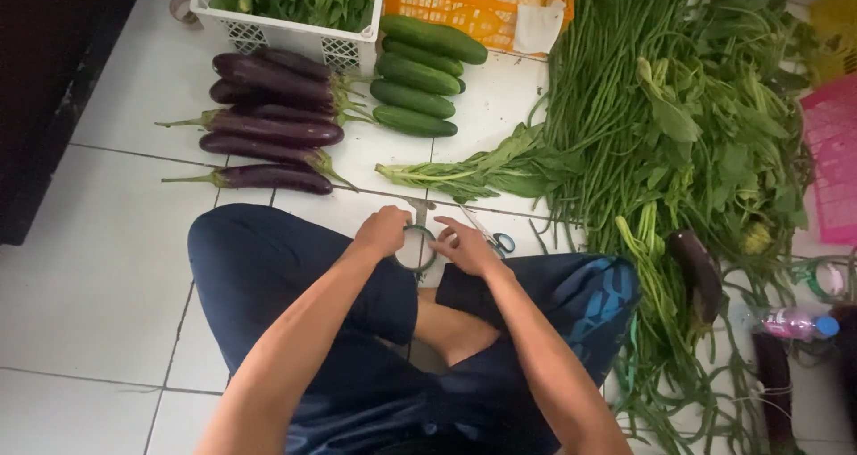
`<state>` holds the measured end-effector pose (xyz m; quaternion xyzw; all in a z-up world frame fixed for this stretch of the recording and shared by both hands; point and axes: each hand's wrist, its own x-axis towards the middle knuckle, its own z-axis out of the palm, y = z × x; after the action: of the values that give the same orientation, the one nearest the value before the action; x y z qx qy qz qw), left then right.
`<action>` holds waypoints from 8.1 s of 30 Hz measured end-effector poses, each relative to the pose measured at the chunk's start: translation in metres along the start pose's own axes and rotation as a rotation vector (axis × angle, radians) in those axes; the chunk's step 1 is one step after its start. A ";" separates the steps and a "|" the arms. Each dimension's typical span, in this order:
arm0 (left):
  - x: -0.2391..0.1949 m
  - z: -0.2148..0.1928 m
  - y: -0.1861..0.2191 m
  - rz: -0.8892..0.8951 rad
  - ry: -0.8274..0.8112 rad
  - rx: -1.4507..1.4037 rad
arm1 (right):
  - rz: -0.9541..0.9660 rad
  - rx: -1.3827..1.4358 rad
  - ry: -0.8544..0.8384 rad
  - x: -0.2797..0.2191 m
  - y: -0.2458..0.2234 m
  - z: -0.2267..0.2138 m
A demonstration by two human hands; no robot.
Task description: The person sits on the floor and bundles leafy green vegetables using a green rubber band. They gather the stems, stretch the band around the bunch, and place the finished bundle into a white crate. The person repeats this process with another bunch of vegetables.
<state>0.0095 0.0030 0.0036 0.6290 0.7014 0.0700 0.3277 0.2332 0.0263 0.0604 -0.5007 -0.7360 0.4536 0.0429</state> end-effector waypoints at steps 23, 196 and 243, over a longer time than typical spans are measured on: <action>-0.017 -0.056 0.047 -0.106 -0.033 -0.735 | -0.106 0.461 0.147 0.032 0.054 -0.007; -0.042 -0.045 0.065 0.284 -0.124 -0.685 | -0.128 0.150 0.343 0.018 0.013 -0.051; -0.038 -0.028 0.068 0.093 -0.075 -0.707 | -0.361 -0.232 0.397 -0.007 -0.042 -0.088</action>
<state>0.0510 -0.0100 0.0738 0.5100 0.5920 0.3002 0.5471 0.2526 0.0721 0.1446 -0.4421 -0.8374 0.2444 0.2087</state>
